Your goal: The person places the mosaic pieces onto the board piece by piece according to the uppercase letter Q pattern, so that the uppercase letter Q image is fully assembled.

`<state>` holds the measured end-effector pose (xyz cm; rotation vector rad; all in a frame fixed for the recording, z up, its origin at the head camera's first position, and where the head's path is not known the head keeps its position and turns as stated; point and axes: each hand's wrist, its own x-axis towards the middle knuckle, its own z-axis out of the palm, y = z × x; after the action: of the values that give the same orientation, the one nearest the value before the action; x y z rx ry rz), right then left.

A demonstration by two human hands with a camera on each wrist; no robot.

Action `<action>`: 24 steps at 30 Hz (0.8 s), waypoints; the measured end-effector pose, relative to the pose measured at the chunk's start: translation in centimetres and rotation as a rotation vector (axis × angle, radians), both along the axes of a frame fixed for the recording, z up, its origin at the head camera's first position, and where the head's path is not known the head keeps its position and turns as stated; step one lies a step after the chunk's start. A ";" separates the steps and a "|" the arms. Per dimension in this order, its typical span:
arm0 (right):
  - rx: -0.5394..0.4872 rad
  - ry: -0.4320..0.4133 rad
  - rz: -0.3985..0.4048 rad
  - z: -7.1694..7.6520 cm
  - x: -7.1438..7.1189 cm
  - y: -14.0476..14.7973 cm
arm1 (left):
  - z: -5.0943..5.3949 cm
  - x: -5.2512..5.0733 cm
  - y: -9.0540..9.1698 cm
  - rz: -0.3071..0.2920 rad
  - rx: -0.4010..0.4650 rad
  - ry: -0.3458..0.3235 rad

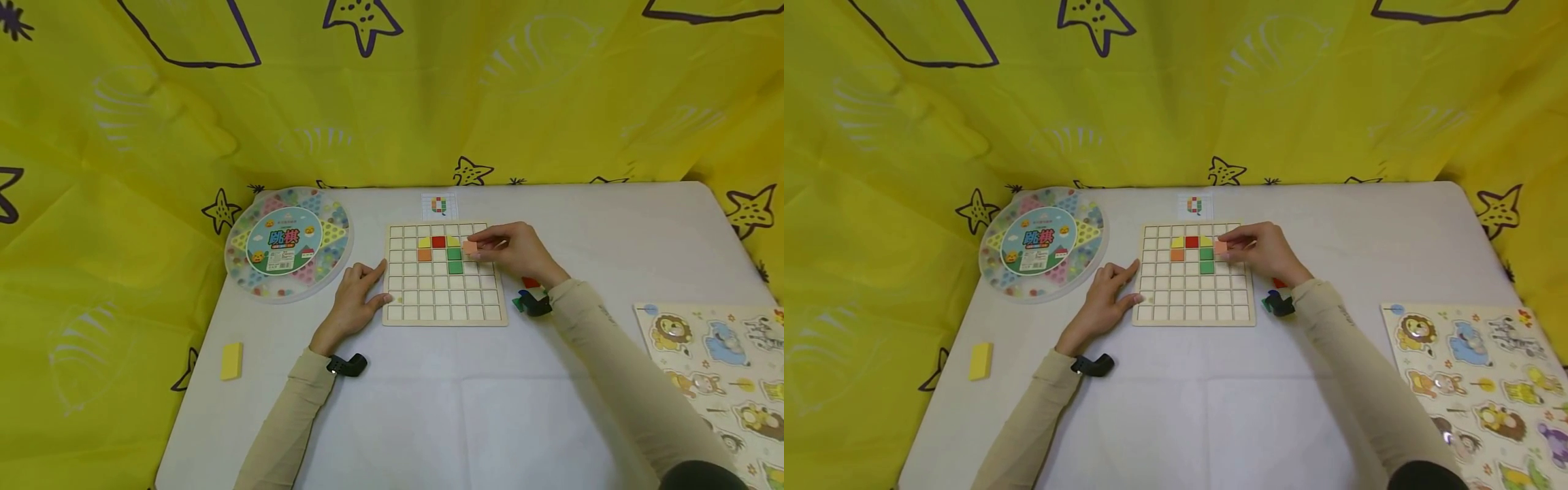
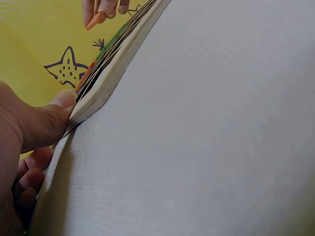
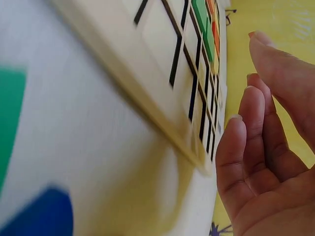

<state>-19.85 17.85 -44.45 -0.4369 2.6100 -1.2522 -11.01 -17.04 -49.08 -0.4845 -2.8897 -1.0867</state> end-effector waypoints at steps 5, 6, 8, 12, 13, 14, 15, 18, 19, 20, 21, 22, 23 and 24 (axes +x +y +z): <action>-0.033 -0.019 0.026 -0.3 0.0 -1.1 | -0.1 0.1 0.0 0.004 0.003 0.001; -0.039 -0.029 0.028 -0.3 0.1 -1.4 | -0.1 0.1 0.0 0.005 0.002 0.001; -0.052 -0.042 0.032 -0.4 0.1 -1.8 | -0.1 0.1 0.0 0.004 0.001 0.002; -0.065 -0.020 0.052 -0.6 0.2 -2.7 | -0.1 0.0 -0.1 0.004 -0.003 -0.001; -0.064 -0.011 0.057 -0.7 0.2 -2.9 | -0.1 0.0 -0.1 0.004 -0.004 0.000; -0.063 -0.006 0.061 -0.7 0.2 -3.1 | -0.1 0.0 -0.1 0.003 -0.004 -0.001; -0.064 -0.004 0.062 -0.8 0.2 -3.4 | -0.1 0.0 -0.1 0.002 -0.006 0.001; -0.059 0.010 0.067 -0.9 0.2 -3.9 | -0.1 0.0 -0.1 0.000 -0.005 0.001; -0.057 0.013 0.069 -0.9 0.1 -4.1 | -0.1 0.0 -0.1 -0.001 -0.004 0.001; -0.056 0.018 0.072 -0.9 0.1 -4.3 | -0.1 0.0 -0.1 -0.001 0.000 0.000; -0.053 0.026 0.076 -0.9 0.1 -4.5 | 0.0 0.0 0.0 -0.002 0.001 -0.002; -0.048 0.034 0.080 -0.9 0.1 -4.7 | 0.0 0.0 0.0 -0.001 0.002 -0.004; -0.045 0.041 0.084 -0.9 0.0 -4.9 | 0.0 0.0 0.0 -0.001 0.004 -0.006; -0.039 0.047 0.089 -0.9 0.0 -5.1 | 0.0 0.0 0.0 0.000 0.003 -0.008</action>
<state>-19.82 12.72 -45.31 -0.5895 2.5765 -1.2811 -11.02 -17.06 -49.10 -0.4810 -2.8946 -1.0948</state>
